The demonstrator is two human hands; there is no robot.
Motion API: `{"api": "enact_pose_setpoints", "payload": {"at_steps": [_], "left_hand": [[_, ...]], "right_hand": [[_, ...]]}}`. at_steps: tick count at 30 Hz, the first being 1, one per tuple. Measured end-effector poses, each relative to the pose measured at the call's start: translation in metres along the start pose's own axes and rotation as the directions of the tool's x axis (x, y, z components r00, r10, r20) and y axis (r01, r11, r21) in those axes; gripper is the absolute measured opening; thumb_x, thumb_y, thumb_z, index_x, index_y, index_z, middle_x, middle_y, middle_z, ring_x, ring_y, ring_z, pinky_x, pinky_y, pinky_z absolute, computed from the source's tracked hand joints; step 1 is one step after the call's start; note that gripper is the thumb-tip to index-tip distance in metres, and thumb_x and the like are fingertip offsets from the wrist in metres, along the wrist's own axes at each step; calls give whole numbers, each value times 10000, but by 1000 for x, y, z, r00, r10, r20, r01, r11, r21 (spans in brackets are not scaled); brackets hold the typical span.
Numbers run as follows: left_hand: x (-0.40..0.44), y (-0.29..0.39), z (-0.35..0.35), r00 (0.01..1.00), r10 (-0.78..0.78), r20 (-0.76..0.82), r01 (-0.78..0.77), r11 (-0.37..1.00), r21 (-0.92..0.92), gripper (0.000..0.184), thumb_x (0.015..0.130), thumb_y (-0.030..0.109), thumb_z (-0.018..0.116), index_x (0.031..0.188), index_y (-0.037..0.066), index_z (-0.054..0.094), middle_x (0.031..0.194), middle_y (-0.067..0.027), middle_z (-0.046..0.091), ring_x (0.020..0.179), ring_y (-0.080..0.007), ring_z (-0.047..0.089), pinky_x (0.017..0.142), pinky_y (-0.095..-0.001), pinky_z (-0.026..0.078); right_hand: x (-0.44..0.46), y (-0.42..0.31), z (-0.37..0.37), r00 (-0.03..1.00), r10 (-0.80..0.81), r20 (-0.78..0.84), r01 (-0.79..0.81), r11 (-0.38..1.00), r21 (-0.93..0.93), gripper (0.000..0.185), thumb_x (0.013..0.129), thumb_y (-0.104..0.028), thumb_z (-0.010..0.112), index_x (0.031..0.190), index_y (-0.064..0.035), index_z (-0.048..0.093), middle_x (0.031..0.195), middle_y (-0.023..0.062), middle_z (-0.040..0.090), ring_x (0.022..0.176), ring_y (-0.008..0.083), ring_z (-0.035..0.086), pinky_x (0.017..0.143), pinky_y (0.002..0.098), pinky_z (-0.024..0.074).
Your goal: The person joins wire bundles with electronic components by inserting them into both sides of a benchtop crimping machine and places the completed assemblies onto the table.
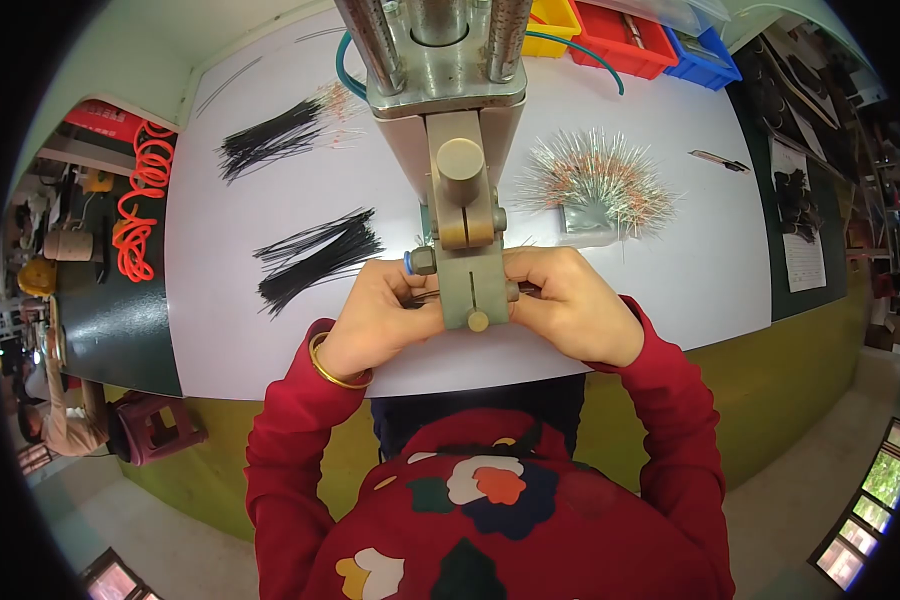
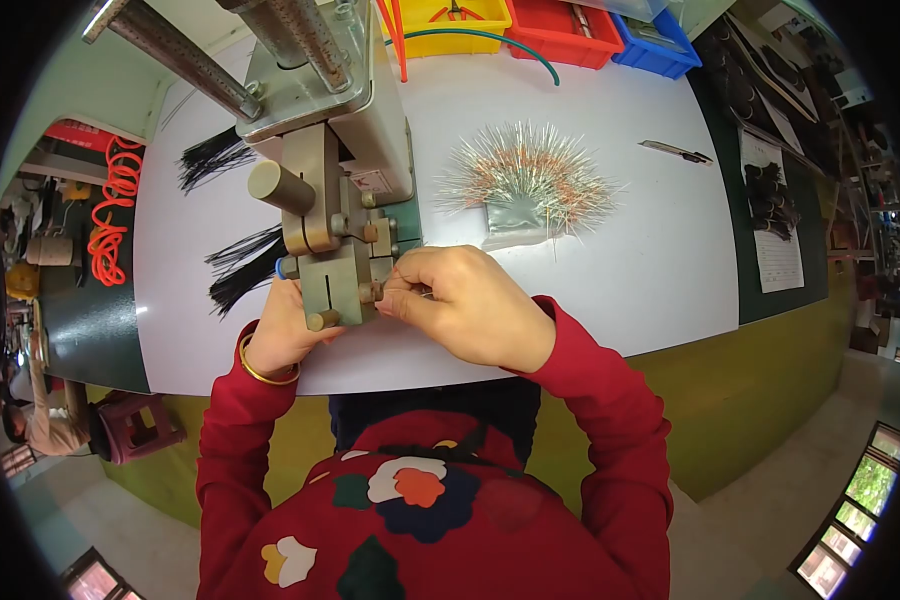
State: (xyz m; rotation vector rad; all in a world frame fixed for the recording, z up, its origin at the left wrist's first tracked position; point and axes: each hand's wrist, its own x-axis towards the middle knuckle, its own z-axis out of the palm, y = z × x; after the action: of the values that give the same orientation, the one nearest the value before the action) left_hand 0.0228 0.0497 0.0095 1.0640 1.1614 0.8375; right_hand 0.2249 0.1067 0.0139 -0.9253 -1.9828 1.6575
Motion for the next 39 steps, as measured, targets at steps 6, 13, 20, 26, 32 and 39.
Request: {"api": "enact_pose_setpoints", "payload": {"at_steps": [6, 13, 20, 26, 32, 39], "left_hand": [[0, -3, 0, 1000, -26, 0, 26, 1000, -1, 232, 783, 89, 642, 988, -10, 688, 628, 37, 557, 537, -8, 416, 479, -174, 336], [2, -8, -2, 1000, 7, 0, -7, 999, -45, 229, 789, 74, 625, 993, -9, 687, 647, 43, 557, 547, -12, 421, 494, -170, 343], [2, -6, -3, 1000, -2, 27, 4, 998, -57, 224, 790, 68, 618, 987, -15, 686, 646, 39, 559, 547, -10, 426, 493, -172, 346], [0, -7, -8, 997, -16, 80, 20, 998, -51, 208, 795, 76, 625, 968, -23, 684, 647, 28, 569, 545, -14, 443, 491, -179, 351], [-10, -3, -9, 975, -79, 209, 84, 996, -13, 142, 823, 98, 621, 878, -21, 675, 628, 9, 567, 534, -30, 451, 493, -194, 350], [-43, -12, -9, 979, -11, 205, 20, 999, -43, 190, 900, 157, 577, 856, -15, 646, 593, 2, 540, 545, -47, 458, 502, -212, 355]], "right_hand": [[0, 7, 2, 1000, 11, -3, -10, 998, 59, 176, 808, -132, 624, 785, 42, 619, 689, 145, 591, 605, 229, 560, 581, 325, 433], [-1, 5, 1, 1000, 29, 11, -30, 996, 82, 192, 811, -136, 630, 791, 53, 610, 657, 135, 572, 584, 185, 524, 561, 310, 416], [-1, 3, 2, 1000, 17, -4, -17, 998, 64, 192, 811, -135, 633, 780, 53, 604, 651, 127, 567, 576, 175, 507, 557, 307, 413], [-3, -1, 3, 1000, 29, -3, -29, 996, 83, 188, 815, -127, 631, 764, 51, 601, 642, 101, 555, 587, 145, 499, 562, 292, 411], [-15, 5, 12, 1000, 15, -9, -13, 985, 170, 130, 819, -84, 629, 869, 36, 614, 751, 80, 589, 661, 115, 522, 628, 263, 433], [-47, 12, 65, 990, -29, -135, 77, 926, 371, 142, 788, -16, 667, 922, 7, 627, 826, 66, 610, 722, 115, 552, 676, 253, 451]]}}
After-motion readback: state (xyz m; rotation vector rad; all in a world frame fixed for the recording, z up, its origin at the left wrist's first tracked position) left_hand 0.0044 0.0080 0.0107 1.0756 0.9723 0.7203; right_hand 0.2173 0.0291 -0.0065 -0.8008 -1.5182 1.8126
